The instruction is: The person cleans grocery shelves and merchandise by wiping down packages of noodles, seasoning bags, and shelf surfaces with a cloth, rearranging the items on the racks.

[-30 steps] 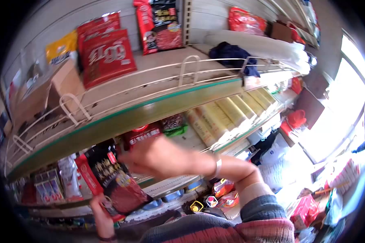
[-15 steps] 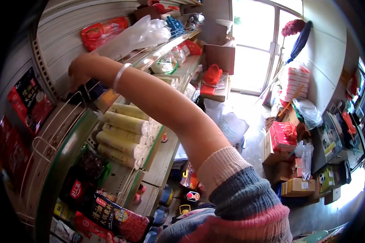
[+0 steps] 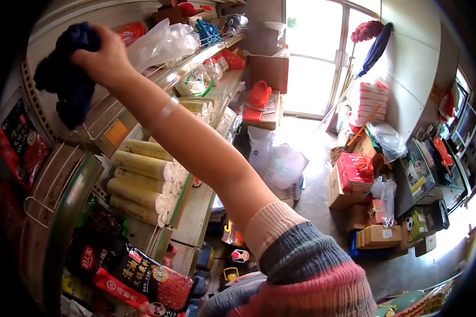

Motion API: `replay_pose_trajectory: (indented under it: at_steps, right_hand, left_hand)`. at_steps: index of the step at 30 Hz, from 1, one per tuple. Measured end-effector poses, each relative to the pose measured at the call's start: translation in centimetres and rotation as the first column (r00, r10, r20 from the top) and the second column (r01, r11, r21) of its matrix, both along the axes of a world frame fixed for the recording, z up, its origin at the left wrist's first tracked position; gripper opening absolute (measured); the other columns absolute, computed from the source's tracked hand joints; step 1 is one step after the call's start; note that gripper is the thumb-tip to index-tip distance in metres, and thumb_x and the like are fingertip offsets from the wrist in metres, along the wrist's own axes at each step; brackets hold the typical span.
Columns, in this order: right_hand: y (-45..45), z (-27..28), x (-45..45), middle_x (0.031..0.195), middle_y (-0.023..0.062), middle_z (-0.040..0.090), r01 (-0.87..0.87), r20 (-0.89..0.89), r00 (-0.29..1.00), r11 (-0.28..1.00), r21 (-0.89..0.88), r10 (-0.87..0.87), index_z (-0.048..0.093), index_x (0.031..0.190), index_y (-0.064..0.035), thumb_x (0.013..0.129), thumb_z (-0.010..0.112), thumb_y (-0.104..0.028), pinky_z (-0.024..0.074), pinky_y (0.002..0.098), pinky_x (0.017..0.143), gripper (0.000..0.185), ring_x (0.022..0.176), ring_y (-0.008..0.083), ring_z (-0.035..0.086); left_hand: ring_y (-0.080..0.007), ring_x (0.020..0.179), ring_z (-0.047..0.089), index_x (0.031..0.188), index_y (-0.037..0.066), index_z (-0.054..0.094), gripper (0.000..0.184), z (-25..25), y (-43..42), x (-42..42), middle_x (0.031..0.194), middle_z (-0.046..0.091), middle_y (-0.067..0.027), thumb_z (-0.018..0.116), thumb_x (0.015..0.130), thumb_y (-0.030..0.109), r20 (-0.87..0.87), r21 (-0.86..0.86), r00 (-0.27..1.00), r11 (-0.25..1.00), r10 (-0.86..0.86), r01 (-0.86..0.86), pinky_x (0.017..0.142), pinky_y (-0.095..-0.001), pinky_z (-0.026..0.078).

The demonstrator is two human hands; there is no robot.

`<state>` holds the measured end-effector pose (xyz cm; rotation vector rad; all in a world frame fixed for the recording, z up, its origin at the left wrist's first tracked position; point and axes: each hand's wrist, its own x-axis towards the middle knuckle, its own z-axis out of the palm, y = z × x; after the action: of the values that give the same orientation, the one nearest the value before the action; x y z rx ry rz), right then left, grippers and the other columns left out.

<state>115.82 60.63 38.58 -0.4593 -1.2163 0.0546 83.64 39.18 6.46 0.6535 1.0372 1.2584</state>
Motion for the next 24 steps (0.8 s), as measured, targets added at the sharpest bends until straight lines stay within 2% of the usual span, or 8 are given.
replay_pose_trajectory:
  at_steps: [2,4,6,9,10,13,17,24]
  right_hand:
    - [-7.3,-3.8,0.0,0.092,0.0172,0.057,0.497,0.195,0.823,0.843,0.205,-0.533,0.054,0.110,0.0000,0.060,0.068,-0.018,0.0460,0.0392,0.078,0.055,0.087,0.0321,0.056]
    - [-11.9,-9.4,-0.9,0.090,0.0134,0.047,0.465,0.390,0.735,0.830,0.307,-0.555,0.055,0.109,-0.0079,0.056,0.063,-0.017,0.0396,0.0434,0.075,0.054,0.088,0.0324,0.045]
    - [-14.0,-18.2,-3.7,0.097,0.0123,0.046,0.411,0.623,0.651,0.891,0.191,-0.434,0.058,0.109,-0.0128,0.056,0.065,-0.022,0.0353,0.0533,0.084,0.054,0.095,0.0329,0.045]
    - [-15.8,-32.2,-9.3,0.119,0.0177,0.042,0.166,0.805,0.593,0.976,-0.144,0.018,0.055,0.117,-0.0184,0.063,0.064,-0.025,0.0243,0.0666,0.093,0.054,0.116,0.0368,0.039]
    - [-16.2,-33.6,-9.8,0.117,0.0169,0.043,0.275,0.807,0.579,0.960,-0.060,-0.116,0.053,0.120,-0.0203,0.063,0.065,-0.026,0.0172,0.0697,0.096,0.058,0.115,0.0361,0.040]
    - [-16.4,-31.1,-6.9,0.113,0.0154,0.044,0.150,0.756,0.649,0.960,-0.237,0.085,0.056,0.115,-0.0187,0.063,0.067,-0.026,0.0174,0.0687,0.096,0.054,0.110,0.0356,0.041]
    - [-16.5,-28.5,-4.5,0.121,0.0184,0.042,0.243,0.735,0.678,0.942,-0.230,0.005,0.055,0.115,-0.0154,0.061,0.070,-0.028,0.0219,0.0636,0.097,0.058,0.117,0.0362,0.038]
    - [-17.5,-28.5,0.0,0.104,0.0148,0.052,0.254,0.663,0.741,0.873,-0.417,0.101,0.053,0.116,-0.0144,0.062,0.067,-0.021,0.0455,0.0420,0.079,0.056,0.095,0.0348,0.053]
  left_hand:
    - [-0.0196,0.081,0.054,0.099,0.011,0.054,0.035,0.1,0.0,1.1,0.094,0.053,-0.0043,0.060,0.075,0.036,-0.049,0.130,0.999,0.991,-0.016,0.022,0.070,-0.0334,0.049]
    - [-0.0195,0.081,0.053,0.099,0.011,0.054,0.035,0.0,0.8,1.6,0.094,0.053,-0.0042,0.060,0.076,0.036,-0.063,0.155,0.993,0.982,-0.097,0.106,0.070,-0.0333,0.049]
    - [-0.0193,0.081,0.053,0.099,0.011,0.054,0.035,-0.4,1.7,2.3,0.094,0.053,-0.0041,0.060,0.076,0.036,-0.067,0.175,0.981,0.966,-0.184,0.193,0.070,-0.0332,0.049]
    - [-0.0190,0.081,0.053,0.099,0.011,0.053,0.035,-0.8,3.2,4.6,0.094,0.053,-0.0039,0.061,0.076,0.036,-0.074,0.194,0.950,0.930,-0.304,0.312,0.071,-0.0330,0.048]
    - [-0.0189,0.081,0.053,0.099,0.011,0.053,0.035,-0.8,3.6,5.3,0.094,0.052,-0.0039,0.061,0.076,0.036,-0.083,0.197,0.935,0.914,-0.345,0.355,0.071,-0.0329,0.048]
    - [-0.0186,0.081,0.053,0.099,0.011,0.053,0.034,-1.0,4.4,7.5,0.094,0.052,-0.0037,0.061,0.076,0.035,-0.104,0.196,0.887,0.865,-0.450,0.462,0.072,-0.0327,0.048]
    - [-0.0182,0.081,0.053,0.099,0.011,0.053,0.034,-0.9,4.8,8.6,0.094,0.052,-0.0035,0.061,0.076,0.035,-0.122,0.207,0.844,0.818,-0.522,0.536,0.073,-0.0324,0.048]
    - [-0.0175,0.082,0.052,0.099,0.011,0.053,0.034,-1.0,5.3,9.0,0.093,0.051,-0.0032,0.061,0.077,0.034,-0.148,0.217,0.813,0.783,-0.564,0.583,0.074,-0.0319,0.047]
